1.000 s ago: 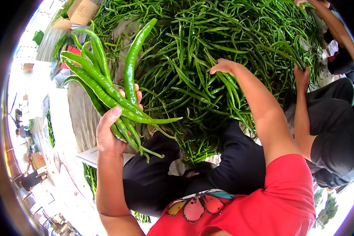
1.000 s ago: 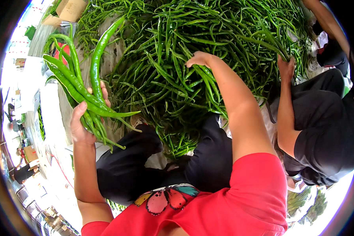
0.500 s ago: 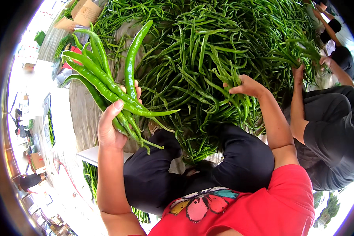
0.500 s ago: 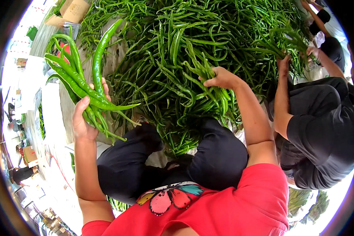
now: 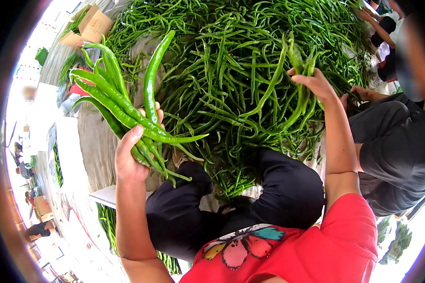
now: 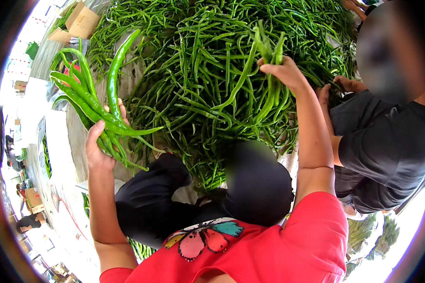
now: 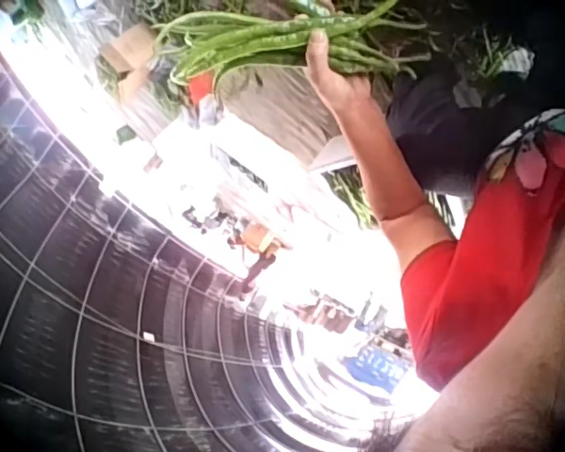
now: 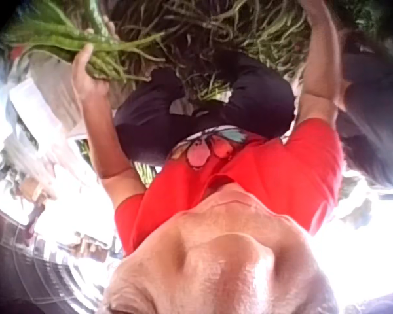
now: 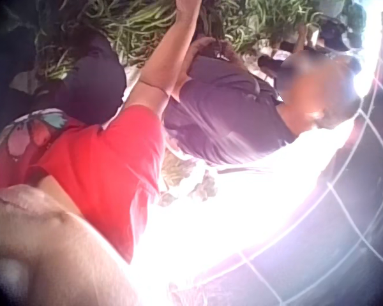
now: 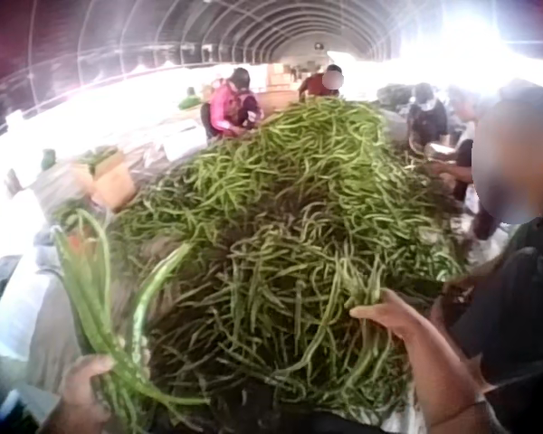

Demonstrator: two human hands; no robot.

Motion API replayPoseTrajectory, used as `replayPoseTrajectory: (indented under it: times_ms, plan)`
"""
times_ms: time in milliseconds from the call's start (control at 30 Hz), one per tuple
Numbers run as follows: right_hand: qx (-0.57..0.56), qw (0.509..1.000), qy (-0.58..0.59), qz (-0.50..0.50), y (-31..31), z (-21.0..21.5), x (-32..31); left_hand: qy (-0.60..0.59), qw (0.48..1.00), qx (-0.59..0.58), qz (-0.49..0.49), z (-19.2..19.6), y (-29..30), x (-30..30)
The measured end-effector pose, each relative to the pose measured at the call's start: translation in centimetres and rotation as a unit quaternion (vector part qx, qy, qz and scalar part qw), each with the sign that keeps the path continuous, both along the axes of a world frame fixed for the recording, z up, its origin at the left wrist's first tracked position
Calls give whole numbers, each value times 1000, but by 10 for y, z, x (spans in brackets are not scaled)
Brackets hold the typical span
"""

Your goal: The person sits on the ground and sorts green chilies by hand, picking them from a large pile and placing them into a white container. The person repeatedly gathers chilies, arranges them, and transfers them into the container.

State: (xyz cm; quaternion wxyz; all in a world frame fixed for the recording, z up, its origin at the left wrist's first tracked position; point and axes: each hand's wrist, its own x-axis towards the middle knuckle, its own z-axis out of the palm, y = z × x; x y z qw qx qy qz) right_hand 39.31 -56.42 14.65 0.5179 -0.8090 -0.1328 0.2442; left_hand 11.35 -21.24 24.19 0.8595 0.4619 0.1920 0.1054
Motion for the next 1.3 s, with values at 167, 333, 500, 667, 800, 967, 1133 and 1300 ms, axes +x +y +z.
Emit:
replayPoseTrajectory:
  times_ms: [167, 333, 500, 667, 800, 967, 1133, 1300]
  plan:
    - [-79, 987, 44, -135, -27, -38, 67, -6, 1000, -20, 3, 2, 2, 2]
    - [-170, 965, 140, -143, -22, -124, 99, 12, 1000, -7, 20, -3, 5, 1]
    - [-260, 932, 155, -200, 18, -154, 94, 25, 999, 8, 28, -7, 11, 3]
    - [-94, 951, 73, -284, 16, -177, 84, 24, 999, -3, 27, -11, 9, 7]
    - [21, 972, 60, -228, 1, -85, 61, 27, 999, -10, 30, -6, 8, 0]
    - [-110, 988, -101, 47, -3, 37, 31, 0, 1000, 3, 8, -1, 0, 3]
    - [-447, 757, -217, 424, 75, -32, -42, 0, 1000, -4, 12, 1, -2, 3]
    - [-483, 686, -261, 477, 73, -138, -48, 1, 1000, 0, 18, 2, 0, -5]
